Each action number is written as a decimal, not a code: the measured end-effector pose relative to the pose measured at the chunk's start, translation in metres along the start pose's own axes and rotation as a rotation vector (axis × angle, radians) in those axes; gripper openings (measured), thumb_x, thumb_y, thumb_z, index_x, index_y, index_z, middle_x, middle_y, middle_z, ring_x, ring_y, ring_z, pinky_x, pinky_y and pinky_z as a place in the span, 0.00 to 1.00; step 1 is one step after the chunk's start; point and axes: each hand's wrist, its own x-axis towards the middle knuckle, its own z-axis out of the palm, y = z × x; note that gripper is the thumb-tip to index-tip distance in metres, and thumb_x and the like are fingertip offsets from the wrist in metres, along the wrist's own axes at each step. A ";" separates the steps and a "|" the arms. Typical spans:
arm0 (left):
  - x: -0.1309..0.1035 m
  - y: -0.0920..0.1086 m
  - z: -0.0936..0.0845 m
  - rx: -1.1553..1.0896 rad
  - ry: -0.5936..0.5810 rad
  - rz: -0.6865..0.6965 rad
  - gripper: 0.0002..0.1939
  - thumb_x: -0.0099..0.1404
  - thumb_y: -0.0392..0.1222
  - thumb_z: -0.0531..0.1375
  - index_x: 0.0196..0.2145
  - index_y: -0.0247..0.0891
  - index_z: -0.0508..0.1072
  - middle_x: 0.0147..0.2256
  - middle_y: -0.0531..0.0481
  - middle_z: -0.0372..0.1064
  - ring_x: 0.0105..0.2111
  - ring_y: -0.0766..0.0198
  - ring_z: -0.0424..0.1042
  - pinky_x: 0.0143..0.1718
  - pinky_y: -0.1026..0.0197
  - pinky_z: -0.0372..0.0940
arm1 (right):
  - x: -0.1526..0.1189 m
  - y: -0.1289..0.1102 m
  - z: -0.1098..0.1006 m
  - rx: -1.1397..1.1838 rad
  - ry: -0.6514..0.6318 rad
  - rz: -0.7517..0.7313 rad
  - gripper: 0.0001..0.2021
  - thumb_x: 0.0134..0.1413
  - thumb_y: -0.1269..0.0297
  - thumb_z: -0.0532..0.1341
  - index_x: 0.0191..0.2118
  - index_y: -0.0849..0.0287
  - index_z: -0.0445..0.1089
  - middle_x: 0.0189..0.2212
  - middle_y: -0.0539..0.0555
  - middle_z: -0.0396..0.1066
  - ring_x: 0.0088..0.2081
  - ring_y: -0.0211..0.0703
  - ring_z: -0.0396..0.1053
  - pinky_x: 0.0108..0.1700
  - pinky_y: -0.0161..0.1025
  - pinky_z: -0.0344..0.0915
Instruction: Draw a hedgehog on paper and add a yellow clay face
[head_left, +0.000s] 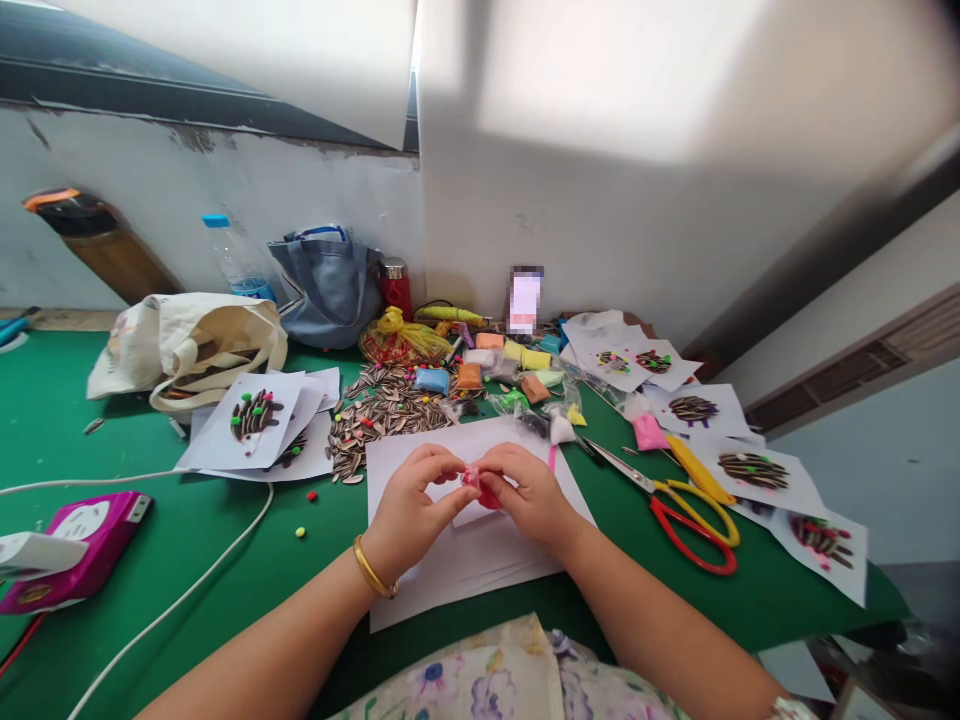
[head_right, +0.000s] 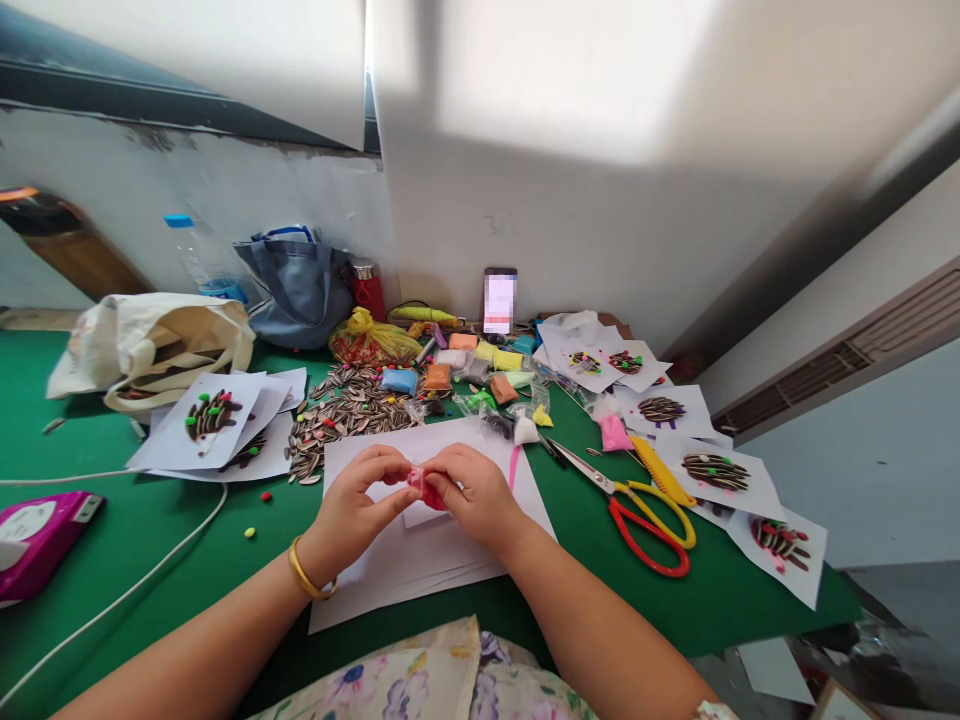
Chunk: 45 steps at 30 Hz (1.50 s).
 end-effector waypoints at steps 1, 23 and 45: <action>0.000 0.000 0.000 0.000 0.001 0.007 0.06 0.64 0.42 0.64 0.39 0.40 0.76 0.36 0.50 0.68 0.36 0.63 0.68 0.39 0.60 0.66 | 0.000 0.000 0.000 0.001 -0.002 -0.001 0.08 0.66 0.66 0.56 0.41 0.55 0.73 0.34 0.53 0.74 0.40 0.43 0.69 0.46 0.42 0.66; 0.005 -0.009 -0.013 0.168 -0.092 0.338 0.10 0.68 0.35 0.59 0.44 0.45 0.78 0.35 0.50 0.70 0.35 0.65 0.70 0.38 0.62 0.65 | -0.001 0.003 -0.005 0.074 -0.103 0.076 0.08 0.65 0.66 0.57 0.39 0.55 0.74 0.34 0.52 0.74 0.39 0.41 0.70 0.45 0.39 0.65; 0.003 -0.004 -0.013 0.335 -0.105 0.367 0.05 0.66 0.35 0.58 0.38 0.41 0.73 0.36 0.48 0.70 0.38 0.60 0.68 0.43 0.56 0.63 | 0.001 0.002 -0.008 0.117 -0.164 0.220 0.08 0.60 0.68 0.58 0.36 0.58 0.75 0.34 0.52 0.74 0.37 0.41 0.71 0.43 0.37 0.67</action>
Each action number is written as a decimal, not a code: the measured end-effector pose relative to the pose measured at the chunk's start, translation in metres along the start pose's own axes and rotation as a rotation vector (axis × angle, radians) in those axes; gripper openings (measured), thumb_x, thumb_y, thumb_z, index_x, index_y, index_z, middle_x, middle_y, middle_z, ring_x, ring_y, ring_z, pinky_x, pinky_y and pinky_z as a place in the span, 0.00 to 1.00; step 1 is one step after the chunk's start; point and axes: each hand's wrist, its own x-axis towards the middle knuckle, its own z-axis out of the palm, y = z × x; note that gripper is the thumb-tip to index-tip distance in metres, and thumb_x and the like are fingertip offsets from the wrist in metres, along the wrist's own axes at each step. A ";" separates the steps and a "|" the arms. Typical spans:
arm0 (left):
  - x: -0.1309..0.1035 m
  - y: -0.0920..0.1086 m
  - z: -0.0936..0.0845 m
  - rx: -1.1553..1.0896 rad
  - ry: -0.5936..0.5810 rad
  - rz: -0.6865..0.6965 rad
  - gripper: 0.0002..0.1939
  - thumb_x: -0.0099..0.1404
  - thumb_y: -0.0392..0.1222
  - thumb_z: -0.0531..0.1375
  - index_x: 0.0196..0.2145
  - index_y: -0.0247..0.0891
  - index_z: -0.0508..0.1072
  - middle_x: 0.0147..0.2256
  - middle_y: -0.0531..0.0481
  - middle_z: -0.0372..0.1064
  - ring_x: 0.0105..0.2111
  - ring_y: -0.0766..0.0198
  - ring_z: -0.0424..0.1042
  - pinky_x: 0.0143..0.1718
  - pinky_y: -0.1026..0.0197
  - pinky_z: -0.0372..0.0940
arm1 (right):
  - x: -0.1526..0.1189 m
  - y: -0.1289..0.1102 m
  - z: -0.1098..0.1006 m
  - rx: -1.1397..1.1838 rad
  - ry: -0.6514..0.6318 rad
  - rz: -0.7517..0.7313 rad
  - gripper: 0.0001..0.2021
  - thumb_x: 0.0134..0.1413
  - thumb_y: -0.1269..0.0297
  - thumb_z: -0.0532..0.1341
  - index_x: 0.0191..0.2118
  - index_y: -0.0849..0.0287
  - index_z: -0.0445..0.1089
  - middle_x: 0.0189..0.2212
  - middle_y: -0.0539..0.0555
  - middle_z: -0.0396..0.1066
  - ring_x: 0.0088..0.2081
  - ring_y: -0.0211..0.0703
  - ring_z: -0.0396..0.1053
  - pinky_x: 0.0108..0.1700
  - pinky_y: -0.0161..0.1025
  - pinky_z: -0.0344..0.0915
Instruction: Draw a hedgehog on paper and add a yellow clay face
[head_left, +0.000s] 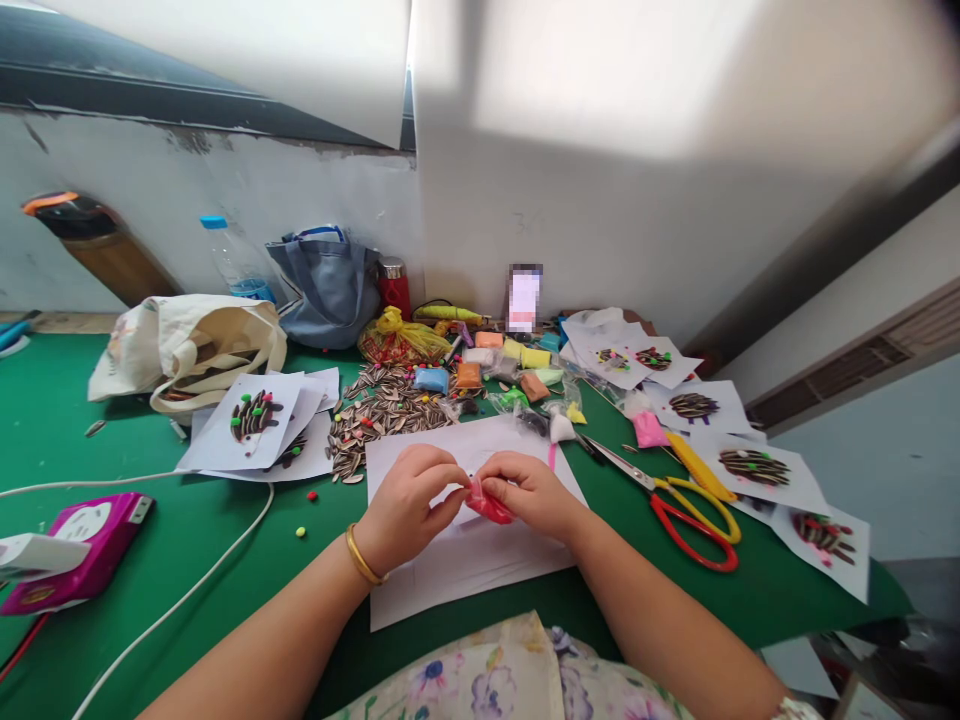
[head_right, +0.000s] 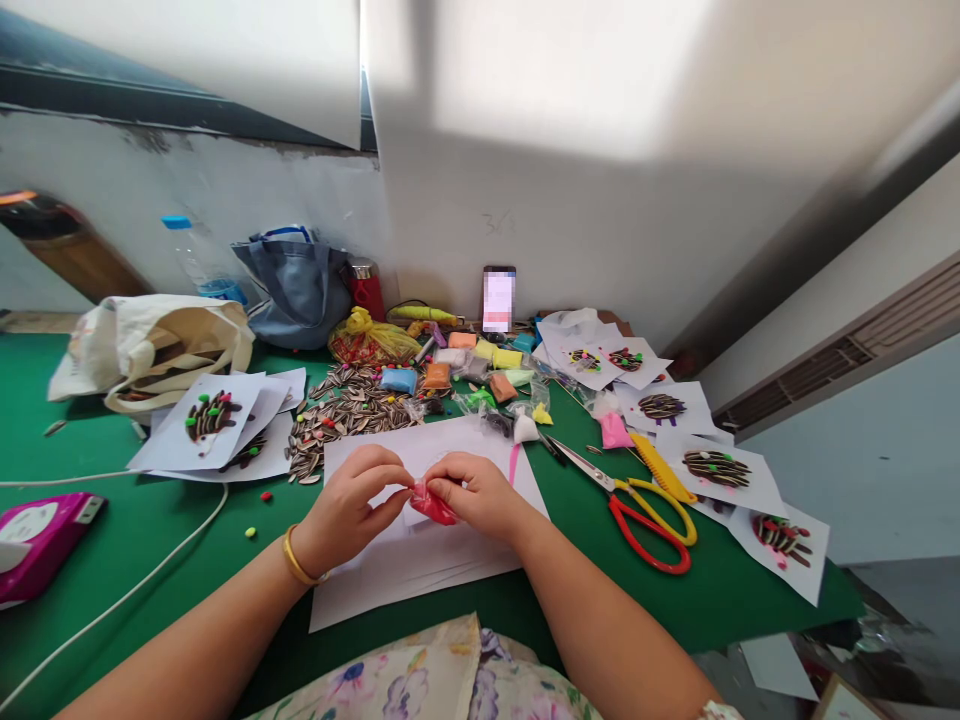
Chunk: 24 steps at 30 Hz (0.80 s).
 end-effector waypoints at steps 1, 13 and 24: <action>0.000 0.000 0.000 0.001 -0.005 0.001 0.04 0.67 0.35 0.58 0.38 0.41 0.73 0.35 0.48 0.70 0.38 0.60 0.68 0.43 0.56 0.62 | 0.000 0.000 0.000 0.001 -0.001 0.005 0.08 0.60 0.68 0.58 0.36 0.57 0.75 0.34 0.52 0.74 0.37 0.41 0.71 0.43 0.37 0.66; 0.000 -0.001 0.005 -0.236 0.161 -0.343 0.07 0.70 0.40 0.52 0.32 0.39 0.65 0.32 0.51 0.65 0.34 0.62 0.64 0.39 0.59 0.62 | 0.002 0.019 -0.021 -0.183 0.234 0.026 0.09 0.60 0.65 0.57 0.37 0.57 0.75 0.35 0.54 0.75 0.39 0.44 0.71 0.43 0.40 0.66; 0.000 0.001 0.015 -0.960 0.135 -0.750 0.15 0.68 0.53 0.54 0.32 0.39 0.65 0.29 0.53 0.62 0.30 0.65 0.64 0.34 0.61 0.63 | -0.006 0.045 -0.060 -0.931 0.333 0.203 0.10 0.53 0.74 0.58 0.36 0.55 0.75 0.36 0.54 0.72 0.43 0.48 0.67 0.46 0.44 0.56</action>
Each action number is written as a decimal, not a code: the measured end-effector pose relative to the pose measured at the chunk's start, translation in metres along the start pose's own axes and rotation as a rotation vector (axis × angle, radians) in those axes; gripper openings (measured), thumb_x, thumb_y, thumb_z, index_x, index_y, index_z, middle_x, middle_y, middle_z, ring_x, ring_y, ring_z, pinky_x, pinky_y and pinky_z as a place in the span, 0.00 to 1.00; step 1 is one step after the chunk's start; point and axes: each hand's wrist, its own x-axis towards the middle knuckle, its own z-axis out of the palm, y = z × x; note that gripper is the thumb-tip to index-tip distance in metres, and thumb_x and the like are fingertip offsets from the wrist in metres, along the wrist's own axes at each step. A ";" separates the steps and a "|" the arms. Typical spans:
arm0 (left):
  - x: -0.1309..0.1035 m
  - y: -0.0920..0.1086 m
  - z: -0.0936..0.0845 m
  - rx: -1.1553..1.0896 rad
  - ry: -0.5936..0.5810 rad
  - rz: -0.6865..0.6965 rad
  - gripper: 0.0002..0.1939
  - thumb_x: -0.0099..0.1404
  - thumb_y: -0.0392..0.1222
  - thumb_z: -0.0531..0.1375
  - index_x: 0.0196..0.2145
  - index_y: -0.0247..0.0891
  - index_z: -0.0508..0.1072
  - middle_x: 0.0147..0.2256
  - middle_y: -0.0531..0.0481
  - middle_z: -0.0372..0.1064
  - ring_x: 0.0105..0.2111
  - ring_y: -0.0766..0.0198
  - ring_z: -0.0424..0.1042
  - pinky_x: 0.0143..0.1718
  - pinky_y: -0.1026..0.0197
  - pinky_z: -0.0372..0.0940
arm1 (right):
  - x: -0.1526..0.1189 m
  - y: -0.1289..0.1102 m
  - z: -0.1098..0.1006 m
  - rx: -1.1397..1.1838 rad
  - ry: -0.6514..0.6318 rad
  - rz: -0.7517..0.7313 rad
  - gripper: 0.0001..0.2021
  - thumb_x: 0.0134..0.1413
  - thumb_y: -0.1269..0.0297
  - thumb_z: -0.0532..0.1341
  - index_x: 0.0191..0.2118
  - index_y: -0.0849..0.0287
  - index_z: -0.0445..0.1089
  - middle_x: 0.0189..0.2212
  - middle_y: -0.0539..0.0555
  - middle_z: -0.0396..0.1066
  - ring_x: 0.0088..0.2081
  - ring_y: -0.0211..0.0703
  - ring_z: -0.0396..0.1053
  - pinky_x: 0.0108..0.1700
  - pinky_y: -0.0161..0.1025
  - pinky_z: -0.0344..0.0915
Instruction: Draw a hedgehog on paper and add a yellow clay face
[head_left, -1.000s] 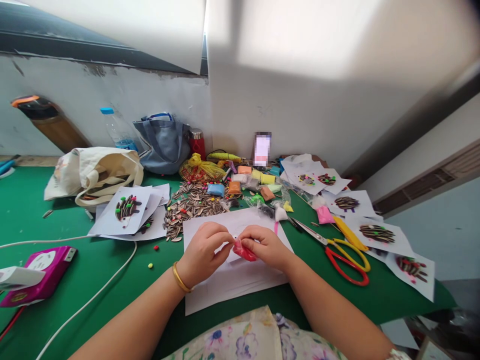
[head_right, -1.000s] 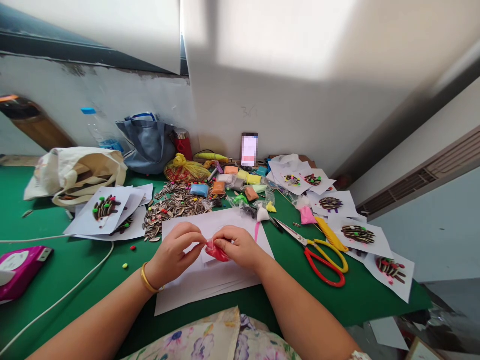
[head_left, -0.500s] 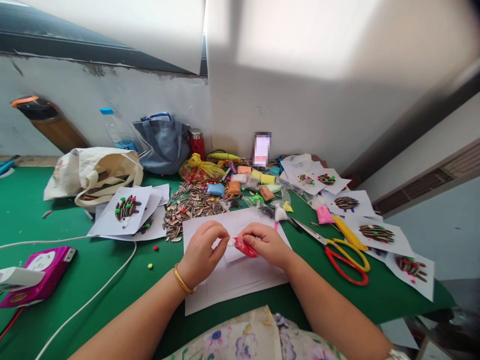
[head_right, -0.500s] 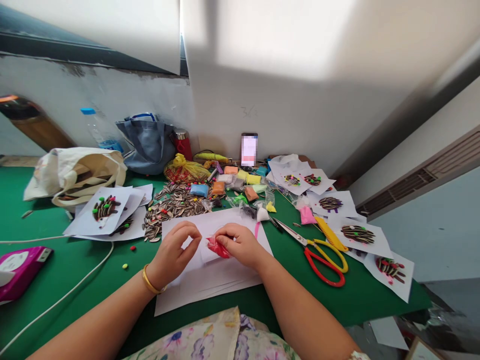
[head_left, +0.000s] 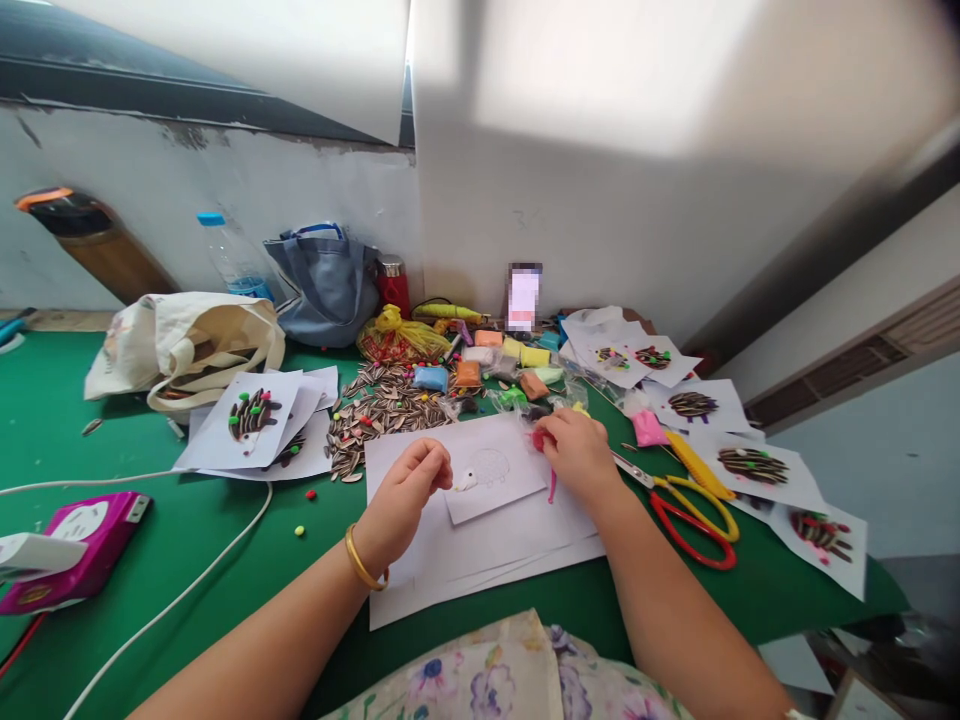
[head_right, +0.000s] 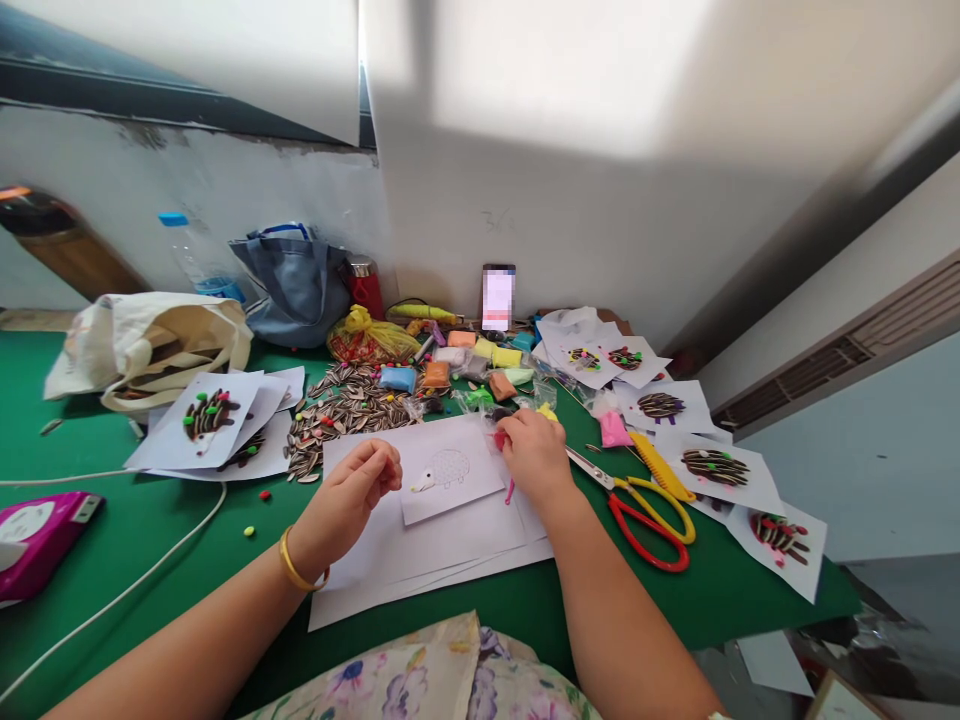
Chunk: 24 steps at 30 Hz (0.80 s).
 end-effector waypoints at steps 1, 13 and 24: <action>0.000 0.000 0.001 -0.044 -0.009 -0.017 0.15 0.68 0.53 0.55 0.31 0.39 0.65 0.28 0.53 0.61 0.29 0.65 0.63 0.34 0.61 0.63 | -0.001 -0.001 0.001 -0.011 0.009 0.002 0.11 0.52 0.75 0.58 0.37 0.54 0.75 0.36 0.54 0.72 0.44 0.48 0.67 0.46 0.45 0.56; -0.001 0.003 0.003 -0.016 -0.054 -0.036 0.19 0.65 0.55 0.57 0.26 0.38 0.65 0.26 0.52 0.61 0.27 0.66 0.61 0.31 0.62 0.62 | -0.010 -0.031 -0.001 0.299 0.172 -0.147 0.18 0.54 0.73 0.57 0.49 0.57 0.73 0.44 0.58 0.70 0.46 0.52 0.68 0.51 0.49 0.63; -0.003 0.002 0.007 0.294 -0.082 0.022 0.18 0.63 0.55 0.59 0.26 0.37 0.71 0.24 0.52 0.66 0.27 0.64 0.64 0.32 0.62 0.62 | -0.036 -0.088 0.000 0.655 0.102 -0.355 0.08 0.59 0.61 0.63 0.44 0.52 0.74 0.36 0.54 0.70 0.41 0.47 0.68 0.45 0.46 0.65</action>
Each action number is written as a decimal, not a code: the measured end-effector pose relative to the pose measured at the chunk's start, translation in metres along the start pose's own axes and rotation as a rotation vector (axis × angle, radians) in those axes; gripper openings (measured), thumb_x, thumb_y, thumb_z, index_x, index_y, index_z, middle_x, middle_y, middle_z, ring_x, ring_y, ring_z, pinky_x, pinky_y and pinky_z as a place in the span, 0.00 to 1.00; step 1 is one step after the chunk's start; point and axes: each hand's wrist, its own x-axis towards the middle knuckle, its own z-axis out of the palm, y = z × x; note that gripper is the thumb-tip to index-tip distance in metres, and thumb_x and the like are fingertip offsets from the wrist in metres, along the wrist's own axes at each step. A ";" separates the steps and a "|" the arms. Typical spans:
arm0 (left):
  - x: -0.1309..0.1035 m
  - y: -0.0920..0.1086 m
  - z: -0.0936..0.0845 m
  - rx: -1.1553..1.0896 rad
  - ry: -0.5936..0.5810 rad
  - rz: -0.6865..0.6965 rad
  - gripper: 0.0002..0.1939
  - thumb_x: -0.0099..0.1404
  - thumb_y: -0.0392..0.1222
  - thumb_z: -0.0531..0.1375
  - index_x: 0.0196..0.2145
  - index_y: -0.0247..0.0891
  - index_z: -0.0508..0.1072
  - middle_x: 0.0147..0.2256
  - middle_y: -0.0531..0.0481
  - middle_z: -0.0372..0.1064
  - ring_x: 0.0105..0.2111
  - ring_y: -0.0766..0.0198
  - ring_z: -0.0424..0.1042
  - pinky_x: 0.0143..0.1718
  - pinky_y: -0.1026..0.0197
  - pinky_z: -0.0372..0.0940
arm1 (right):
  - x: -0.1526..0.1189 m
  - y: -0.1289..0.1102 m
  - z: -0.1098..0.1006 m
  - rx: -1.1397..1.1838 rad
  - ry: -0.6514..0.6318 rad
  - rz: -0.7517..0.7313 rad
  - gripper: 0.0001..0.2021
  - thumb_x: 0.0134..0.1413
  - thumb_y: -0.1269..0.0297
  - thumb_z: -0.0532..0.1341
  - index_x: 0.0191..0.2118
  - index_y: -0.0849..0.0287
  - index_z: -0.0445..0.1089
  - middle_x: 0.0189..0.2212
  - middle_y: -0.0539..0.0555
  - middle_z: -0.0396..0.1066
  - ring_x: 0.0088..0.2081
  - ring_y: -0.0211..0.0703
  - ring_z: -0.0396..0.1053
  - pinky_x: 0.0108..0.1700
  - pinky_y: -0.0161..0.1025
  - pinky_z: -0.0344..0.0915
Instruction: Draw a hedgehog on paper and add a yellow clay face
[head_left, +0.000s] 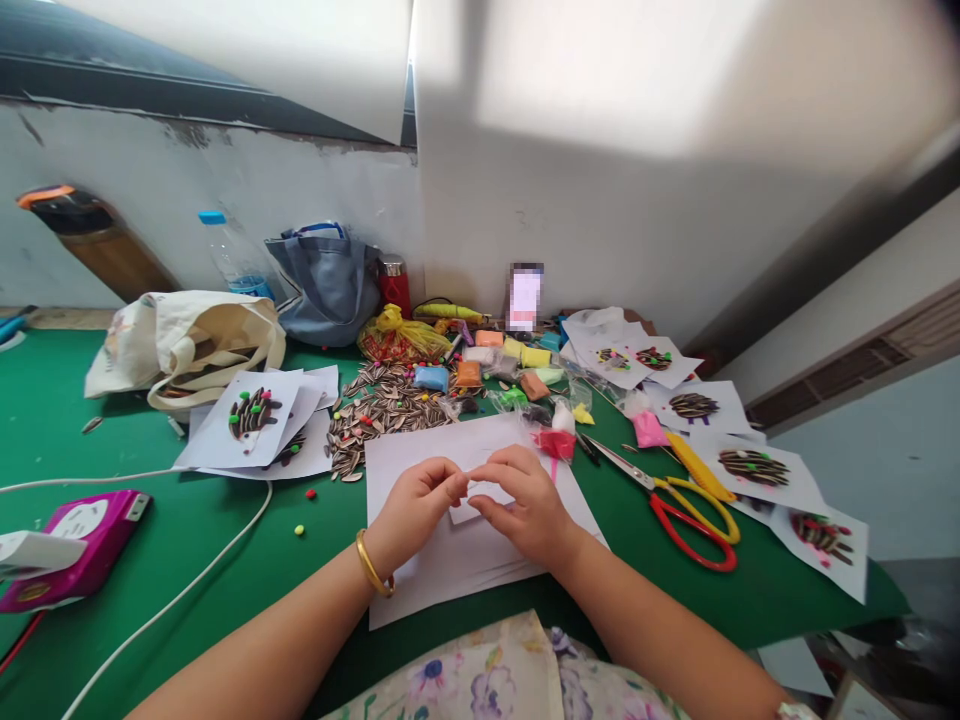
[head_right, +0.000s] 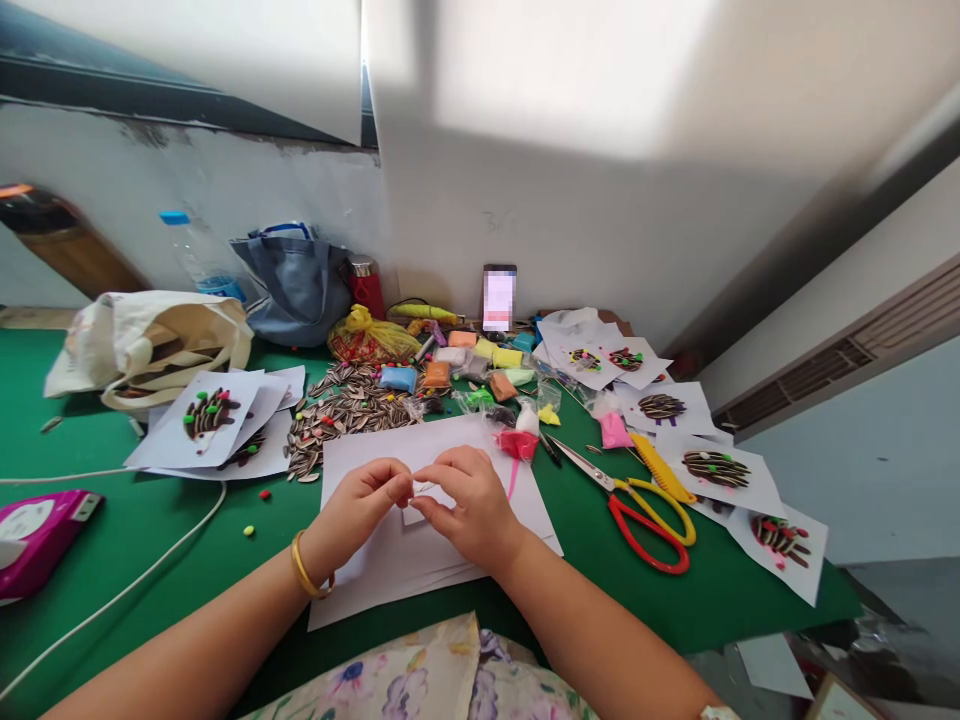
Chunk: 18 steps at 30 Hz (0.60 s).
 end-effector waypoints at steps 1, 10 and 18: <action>0.000 -0.001 0.001 0.018 -0.008 0.001 0.18 0.63 0.55 0.59 0.26 0.37 0.71 0.24 0.52 0.67 0.27 0.64 0.64 0.31 0.62 0.61 | -0.001 -0.001 0.002 0.015 -0.002 0.007 0.07 0.59 0.61 0.63 0.42 0.52 0.75 0.35 0.54 0.70 0.40 0.46 0.68 0.44 0.45 0.65; -0.001 -0.005 0.002 0.147 0.003 0.010 0.18 0.63 0.54 0.59 0.24 0.37 0.75 0.24 0.50 0.71 0.26 0.62 0.68 0.30 0.62 0.62 | -0.003 0.000 0.007 0.062 0.025 0.048 0.04 0.60 0.63 0.64 0.38 0.53 0.76 0.31 0.52 0.70 0.37 0.44 0.67 0.42 0.43 0.64; -0.002 -0.002 0.001 0.180 -0.049 0.079 0.22 0.70 0.52 0.51 0.30 0.36 0.76 0.27 0.48 0.74 0.31 0.61 0.72 0.37 0.60 0.66 | -0.002 0.001 0.006 0.041 0.059 -0.006 0.05 0.60 0.66 0.63 0.39 0.53 0.77 0.31 0.52 0.71 0.36 0.42 0.68 0.41 0.42 0.63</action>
